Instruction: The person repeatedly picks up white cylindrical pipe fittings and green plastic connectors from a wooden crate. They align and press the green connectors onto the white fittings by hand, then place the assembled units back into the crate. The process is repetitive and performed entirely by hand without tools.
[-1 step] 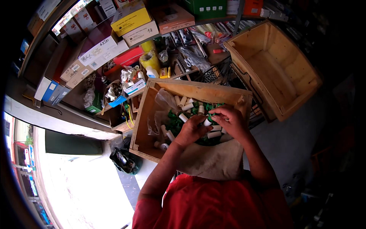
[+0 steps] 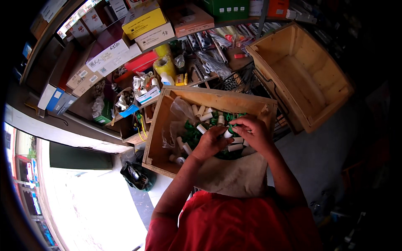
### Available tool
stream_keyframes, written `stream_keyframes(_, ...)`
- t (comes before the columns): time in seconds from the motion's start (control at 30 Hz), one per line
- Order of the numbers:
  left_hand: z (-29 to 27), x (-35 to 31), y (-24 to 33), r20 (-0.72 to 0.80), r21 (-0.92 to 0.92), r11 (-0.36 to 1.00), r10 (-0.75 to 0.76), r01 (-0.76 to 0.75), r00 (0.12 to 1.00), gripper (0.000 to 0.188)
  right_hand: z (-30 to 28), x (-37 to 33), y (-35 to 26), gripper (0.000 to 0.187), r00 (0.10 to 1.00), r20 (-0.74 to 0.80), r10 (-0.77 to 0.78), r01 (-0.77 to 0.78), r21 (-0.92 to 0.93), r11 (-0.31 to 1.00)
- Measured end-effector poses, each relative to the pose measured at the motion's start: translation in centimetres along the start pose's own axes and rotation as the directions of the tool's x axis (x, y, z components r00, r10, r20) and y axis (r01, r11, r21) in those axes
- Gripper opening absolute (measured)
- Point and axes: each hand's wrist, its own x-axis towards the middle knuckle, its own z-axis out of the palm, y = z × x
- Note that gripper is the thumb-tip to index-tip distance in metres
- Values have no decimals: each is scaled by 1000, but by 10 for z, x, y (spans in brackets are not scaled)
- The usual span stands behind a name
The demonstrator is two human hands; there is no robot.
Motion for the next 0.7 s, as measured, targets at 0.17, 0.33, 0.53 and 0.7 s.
stream_keyframes(0.17,-1,-1,8,12,-72,997,-19,20,1000,34,0,0,-2,19,1000,6,-1,1,22,1000)
stream_keyframes(0.33,-3,-3,13,22,-75,997,-25,27,999,34,0,-1,-2,19,1000,15,-4,3,48,999)
stream_keyframes(0.53,1,-3,17,-49,-185,982,-46,36,998,31,1,-2,5,20,999,27,-21,19,96,995)
stream_keyframes(0.7,-2,-5,20,-37,-173,984,-48,41,998,33,-1,0,0,23,993,94,-71,75,-40,996)
